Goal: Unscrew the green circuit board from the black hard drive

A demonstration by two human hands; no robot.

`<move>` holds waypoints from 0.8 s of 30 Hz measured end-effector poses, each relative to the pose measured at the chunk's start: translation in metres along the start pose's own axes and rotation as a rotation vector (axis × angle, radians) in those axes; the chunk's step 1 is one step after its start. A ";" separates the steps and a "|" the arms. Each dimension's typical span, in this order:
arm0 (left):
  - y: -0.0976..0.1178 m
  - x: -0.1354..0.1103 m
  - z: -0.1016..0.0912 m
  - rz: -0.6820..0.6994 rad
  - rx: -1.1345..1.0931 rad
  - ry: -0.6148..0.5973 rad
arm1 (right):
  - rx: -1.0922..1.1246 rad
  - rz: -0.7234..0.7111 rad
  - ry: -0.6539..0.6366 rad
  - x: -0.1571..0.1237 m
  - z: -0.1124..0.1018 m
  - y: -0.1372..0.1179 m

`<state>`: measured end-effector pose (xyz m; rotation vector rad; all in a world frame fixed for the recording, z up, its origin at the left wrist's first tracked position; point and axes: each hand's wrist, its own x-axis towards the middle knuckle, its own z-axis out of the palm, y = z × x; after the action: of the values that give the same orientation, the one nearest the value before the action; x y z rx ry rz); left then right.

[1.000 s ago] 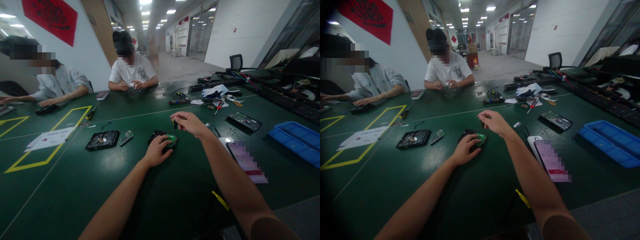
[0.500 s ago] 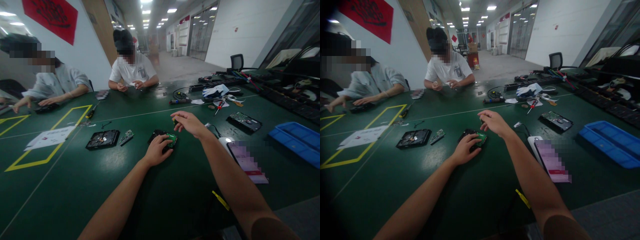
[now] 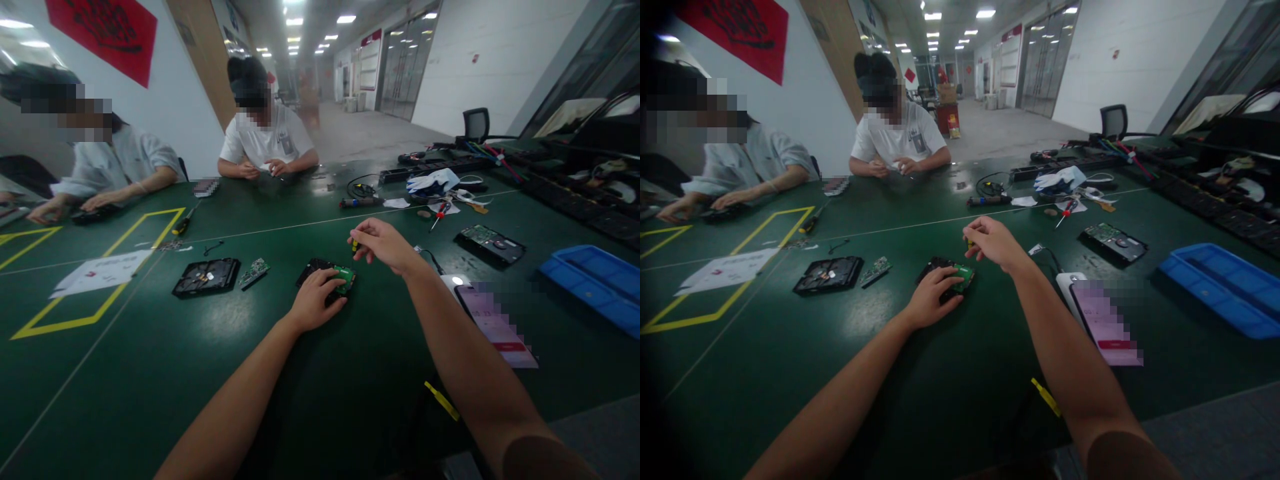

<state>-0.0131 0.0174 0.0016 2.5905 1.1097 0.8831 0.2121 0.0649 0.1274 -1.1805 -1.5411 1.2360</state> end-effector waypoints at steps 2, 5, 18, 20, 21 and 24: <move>0.000 0.000 0.000 -0.005 0.004 -0.006 | 0.008 -0.011 -0.005 0.001 -0.002 0.001; 0.000 0.000 0.001 -0.005 0.010 -0.011 | -0.046 -0.038 -0.005 0.003 -0.005 0.002; -0.001 0.001 0.001 0.008 0.012 -0.010 | -0.110 -0.031 0.078 -0.001 0.002 0.001; -0.001 0.002 0.001 0.009 0.013 -0.010 | -0.102 -0.033 0.075 -0.001 0.003 0.001; -0.001 0.002 0.002 0.008 0.013 -0.011 | -0.096 -0.035 0.070 -0.001 0.002 0.001; 0.000 0.002 0.002 0.000 0.009 -0.012 | -0.077 -0.057 0.059 0.000 -0.001 0.000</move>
<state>-0.0111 0.0192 0.0009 2.5996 1.1124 0.8633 0.2130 0.0653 0.1274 -1.2033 -1.5799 1.1043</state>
